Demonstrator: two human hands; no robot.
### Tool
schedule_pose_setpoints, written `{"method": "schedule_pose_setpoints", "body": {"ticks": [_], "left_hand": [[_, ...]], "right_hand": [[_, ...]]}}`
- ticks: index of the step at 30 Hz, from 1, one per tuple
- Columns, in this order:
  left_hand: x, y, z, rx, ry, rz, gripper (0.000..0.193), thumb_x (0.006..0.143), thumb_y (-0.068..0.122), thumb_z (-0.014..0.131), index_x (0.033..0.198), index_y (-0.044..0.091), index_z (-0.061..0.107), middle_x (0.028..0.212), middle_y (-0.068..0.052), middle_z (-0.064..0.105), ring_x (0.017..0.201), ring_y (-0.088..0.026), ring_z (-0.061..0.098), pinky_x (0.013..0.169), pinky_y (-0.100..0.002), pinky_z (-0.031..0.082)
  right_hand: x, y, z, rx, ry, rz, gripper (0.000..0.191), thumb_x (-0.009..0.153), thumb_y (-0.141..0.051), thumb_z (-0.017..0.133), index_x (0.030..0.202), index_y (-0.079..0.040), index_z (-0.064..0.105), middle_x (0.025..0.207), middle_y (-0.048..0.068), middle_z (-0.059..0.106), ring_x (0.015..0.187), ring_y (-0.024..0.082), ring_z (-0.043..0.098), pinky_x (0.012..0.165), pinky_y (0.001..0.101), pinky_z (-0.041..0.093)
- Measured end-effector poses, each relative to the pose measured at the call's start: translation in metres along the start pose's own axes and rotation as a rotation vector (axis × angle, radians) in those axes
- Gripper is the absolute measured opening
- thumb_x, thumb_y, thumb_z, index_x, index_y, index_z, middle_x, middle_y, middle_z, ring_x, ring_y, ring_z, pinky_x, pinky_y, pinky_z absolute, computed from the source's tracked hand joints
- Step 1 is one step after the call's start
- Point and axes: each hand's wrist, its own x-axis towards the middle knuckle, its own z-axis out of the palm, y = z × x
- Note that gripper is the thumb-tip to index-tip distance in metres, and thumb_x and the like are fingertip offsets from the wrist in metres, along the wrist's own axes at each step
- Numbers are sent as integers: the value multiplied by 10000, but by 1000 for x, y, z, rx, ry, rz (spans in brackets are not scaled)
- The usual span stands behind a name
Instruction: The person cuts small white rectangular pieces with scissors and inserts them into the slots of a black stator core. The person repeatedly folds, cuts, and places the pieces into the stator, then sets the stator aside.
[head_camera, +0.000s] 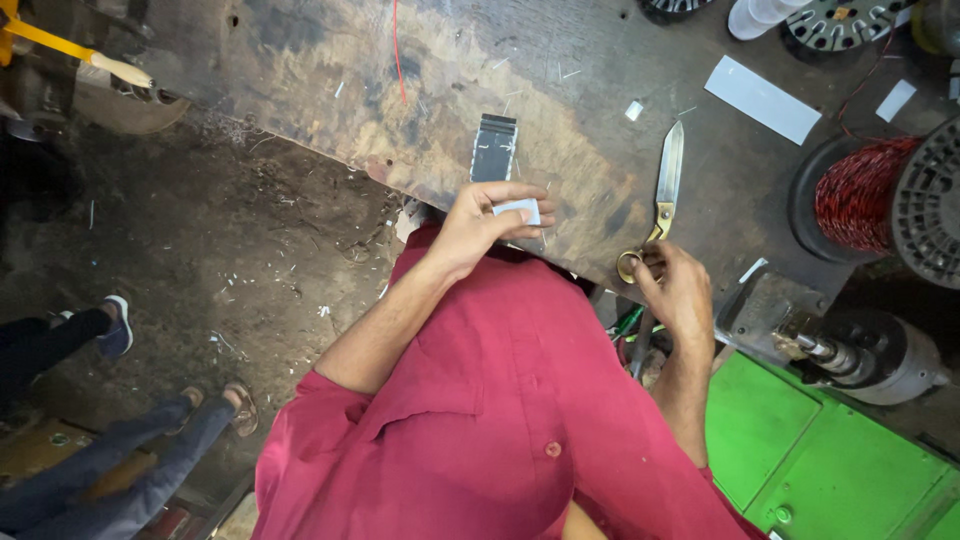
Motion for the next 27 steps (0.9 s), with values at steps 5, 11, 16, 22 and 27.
{"method": "schedule_pose_setpoints", "body": {"ticks": [5, 11, 16, 22, 27], "left_hand": [[-3, -2, 0, -11, 36, 2, 255, 1020, 29, 587, 1232, -81, 675, 1163, -206, 732, 1051, -294, 754, 898, -379, 642], [-5, -3, -2, -68, 40, 47, 172, 999, 0, 618, 1145, -50, 695, 1092, -187, 763, 1010, -266, 769, 907, -376, 645], [-7, -5, -1, 7, 18, 89, 258, 899, -91, 702, 1148, -31, 675, 1101, -186, 754, 1024, -244, 759, 896, -342, 619], [-6, -7, -3, -69, 34, 58, 254, 907, -69, 693, 1159, -43, 696, 1082, -176, 756, 973, -233, 761, 864, -368, 641], [-3, -5, -6, -199, 9, 66, 193, 1001, 7, 643, 1172, -60, 702, 1078, -189, 758, 988, -258, 758, 870, -392, 641]], "right_hand": [[-5, 1, -1, 15, -6, -8, 278, 900, -174, 739, 1115, 0, 706, 985, 159, 756, 859, 274, 751, 760, 383, 570], [-9, 6, 0, -2, -8, -19, 267, 904, -177, 744, 1104, -4, 703, 1003, 161, 751, 881, 289, 750, 763, 394, 565], [-11, 5, 5, -69, 59, 4, 254, 897, -162, 762, 1096, -15, 706, 1002, 173, 739, 895, 329, 735, 792, 436, 560], [-9, 17, 18, -242, 141, 13, 381, 794, -106, 814, 1121, 4, 653, 1043, 226, 693, 970, 449, 663, 811, 530, 508], [0, 45, 18, 1, 162, 33, 348, 827, -78, 766, 1137, 21, 641, 961, 168, 722, 810, 326, 710, 723, 439, 551]]}}
